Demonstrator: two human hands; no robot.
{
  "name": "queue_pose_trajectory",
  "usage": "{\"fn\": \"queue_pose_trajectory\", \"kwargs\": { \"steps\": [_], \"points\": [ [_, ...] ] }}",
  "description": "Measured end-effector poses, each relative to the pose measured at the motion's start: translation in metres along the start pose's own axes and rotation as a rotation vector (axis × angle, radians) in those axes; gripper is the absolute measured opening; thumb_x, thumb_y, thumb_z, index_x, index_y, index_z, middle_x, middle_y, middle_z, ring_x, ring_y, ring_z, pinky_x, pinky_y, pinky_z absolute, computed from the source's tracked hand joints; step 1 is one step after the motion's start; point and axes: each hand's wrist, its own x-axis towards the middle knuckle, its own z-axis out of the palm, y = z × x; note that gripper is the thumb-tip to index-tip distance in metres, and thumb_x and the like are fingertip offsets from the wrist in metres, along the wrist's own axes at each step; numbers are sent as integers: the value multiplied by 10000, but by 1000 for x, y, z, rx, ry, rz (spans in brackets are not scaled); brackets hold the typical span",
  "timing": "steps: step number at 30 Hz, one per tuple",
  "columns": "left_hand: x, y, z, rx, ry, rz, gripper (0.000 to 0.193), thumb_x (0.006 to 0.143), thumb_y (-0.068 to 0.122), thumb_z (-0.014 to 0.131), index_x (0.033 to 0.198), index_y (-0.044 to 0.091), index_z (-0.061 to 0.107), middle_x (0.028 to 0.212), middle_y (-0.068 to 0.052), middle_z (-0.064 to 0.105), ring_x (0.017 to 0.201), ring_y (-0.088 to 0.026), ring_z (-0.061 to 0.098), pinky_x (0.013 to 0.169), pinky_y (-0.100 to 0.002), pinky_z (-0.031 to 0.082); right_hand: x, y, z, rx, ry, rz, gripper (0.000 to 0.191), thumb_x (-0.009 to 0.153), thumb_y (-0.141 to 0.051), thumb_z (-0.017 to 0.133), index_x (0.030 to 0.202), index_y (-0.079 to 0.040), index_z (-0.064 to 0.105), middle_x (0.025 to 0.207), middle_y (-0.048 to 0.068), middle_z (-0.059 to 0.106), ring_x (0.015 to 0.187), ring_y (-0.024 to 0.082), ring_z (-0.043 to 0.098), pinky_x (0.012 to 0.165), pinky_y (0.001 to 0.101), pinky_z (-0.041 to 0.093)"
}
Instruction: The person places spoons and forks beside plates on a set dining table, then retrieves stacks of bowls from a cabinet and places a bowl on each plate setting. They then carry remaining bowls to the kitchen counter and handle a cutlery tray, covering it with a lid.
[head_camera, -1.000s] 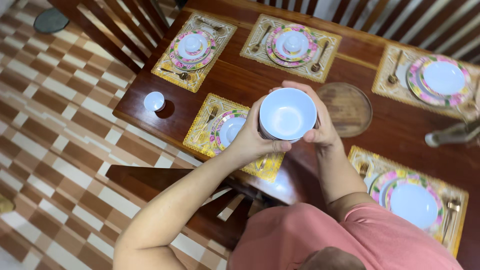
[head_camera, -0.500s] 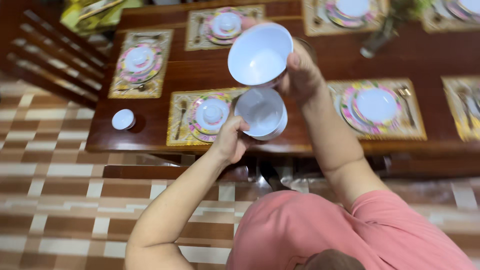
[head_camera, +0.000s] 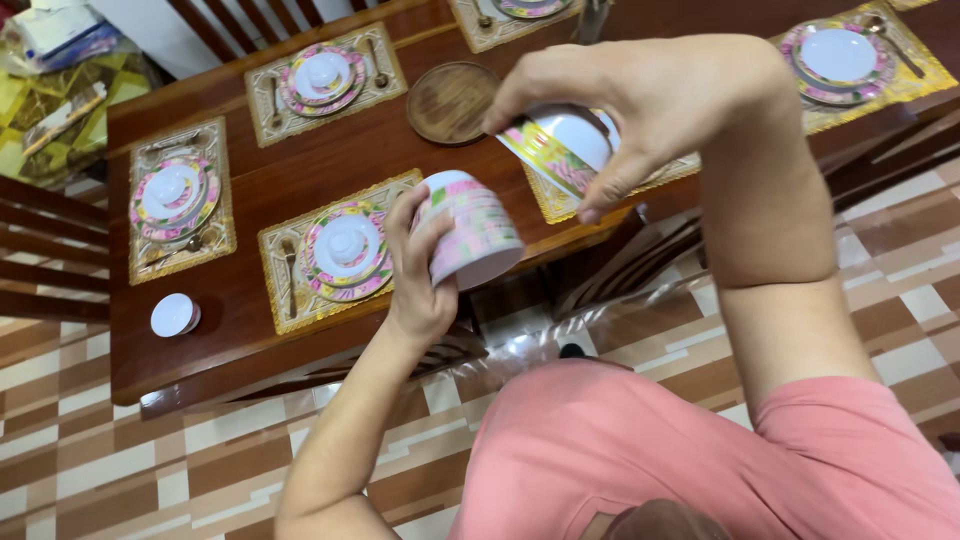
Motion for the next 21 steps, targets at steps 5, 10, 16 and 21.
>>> {"fn": "queue_pose_trajectory", "kwargs": {
  "steps": [5,10,16,21],
  "points": [
    [-3,13,8,447,-46,484,526,892,174,824,1299,306,518,1480,-98,344,1356,-551,384,1064,-700,462,-47,14,-6,-52,-11,95,947,568,-289,950,1387,-33,549,1329,132,613,1255,284,584,1047,380,454],
    [-6,11,56,552,-9,502,502,898,282,878,1262,286,532,1475,-99,346,1324,-569,389,1011,-712,528,-88,65,-10,-110,-44,219,970,529,-308,961,1368,-44,552,1254,136,628,1165,292,603,985,391,477],
    [6,10,133,596,63,427,551,860,148,887,1242,347,543,1471,-55,368,1361,-551,405,1073,-674,518,-153,156,-39,49,-133,337,958,539,-294,955,1379,-70,552,1229,94,662,1126,214,622,957,347,509],
    [25,6,202,495,275,226,529,842,143,881,1210,271,524,1439,-98,392,1365,-536,415,1128,-688,421,-208,259,-51,522,-163,483,991,584,-272,910,1466,-87,498,1279,58,663,1178,149,606,984,319,492]
  ]
}}
